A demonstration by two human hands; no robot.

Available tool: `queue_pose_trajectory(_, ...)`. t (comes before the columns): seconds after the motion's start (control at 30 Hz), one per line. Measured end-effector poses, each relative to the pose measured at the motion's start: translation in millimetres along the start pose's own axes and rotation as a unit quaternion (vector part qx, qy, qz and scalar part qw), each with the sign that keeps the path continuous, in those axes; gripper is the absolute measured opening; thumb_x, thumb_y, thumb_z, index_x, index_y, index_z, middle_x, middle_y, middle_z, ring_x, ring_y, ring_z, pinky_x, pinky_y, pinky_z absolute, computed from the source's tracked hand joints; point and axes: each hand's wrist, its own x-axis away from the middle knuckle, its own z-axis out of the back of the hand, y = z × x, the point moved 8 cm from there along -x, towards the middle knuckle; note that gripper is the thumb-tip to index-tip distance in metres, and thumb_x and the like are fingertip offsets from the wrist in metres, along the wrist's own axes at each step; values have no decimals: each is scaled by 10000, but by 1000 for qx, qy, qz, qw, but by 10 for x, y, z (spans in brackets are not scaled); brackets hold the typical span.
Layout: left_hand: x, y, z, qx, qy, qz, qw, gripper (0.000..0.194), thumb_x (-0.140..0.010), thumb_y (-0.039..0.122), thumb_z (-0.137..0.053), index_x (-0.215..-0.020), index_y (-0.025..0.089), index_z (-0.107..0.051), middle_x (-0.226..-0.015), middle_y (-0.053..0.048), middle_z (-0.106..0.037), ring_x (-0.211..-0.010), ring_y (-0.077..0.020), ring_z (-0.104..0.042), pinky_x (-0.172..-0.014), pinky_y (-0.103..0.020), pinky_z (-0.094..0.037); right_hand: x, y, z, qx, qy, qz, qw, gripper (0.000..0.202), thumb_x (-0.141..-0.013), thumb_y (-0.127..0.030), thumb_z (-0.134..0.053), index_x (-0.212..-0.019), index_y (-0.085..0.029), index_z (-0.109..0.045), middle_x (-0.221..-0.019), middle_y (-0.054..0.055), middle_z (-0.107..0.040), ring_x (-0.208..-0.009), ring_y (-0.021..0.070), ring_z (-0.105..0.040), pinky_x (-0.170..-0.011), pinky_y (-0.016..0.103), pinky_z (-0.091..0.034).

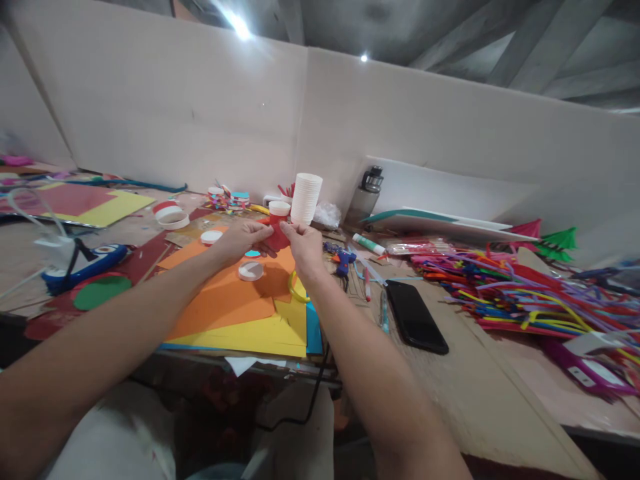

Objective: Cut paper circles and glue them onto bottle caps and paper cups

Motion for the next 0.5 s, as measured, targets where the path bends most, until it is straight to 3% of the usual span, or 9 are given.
queue_pose_trajectory(0.1,-4,-7,-3,6,6,1,1000,521,-714,631,-690,-744,114,-632,-683,-102,-719,-600,-176,-693,-554,-248,-487,16,9,4,27,10,-3,1000,414,-591,-554,-735,-664,-161,-630,-627,0,-607,-559,99,-477,-565,252,-395)
queue_pose_trajectory(0.3,11,41,145,4,73,-22,997,409,-673,486,-780,-710,126,-590,-652,-53,-695,-524,-137,-659,-502,-218,-450,71,-79,-103,95,-37,32,994,466,-728,-644,-593,-755,-180,-633,-652,-10,-568,-596,108,-484,-552,236,-402)
queue_pose_trajectory(0.5,27,103,216,20,103,-66,992,388,-706,488,-742,-729,133,-586,-614,-44,-683,-515,-148,-657,-488,-223,-446,141,-229,-103,159,-13,93,983,302,-695,-464,-687,-695,-176,-594,-631,-21,-548,-595,106,-453,-563,245,-364)
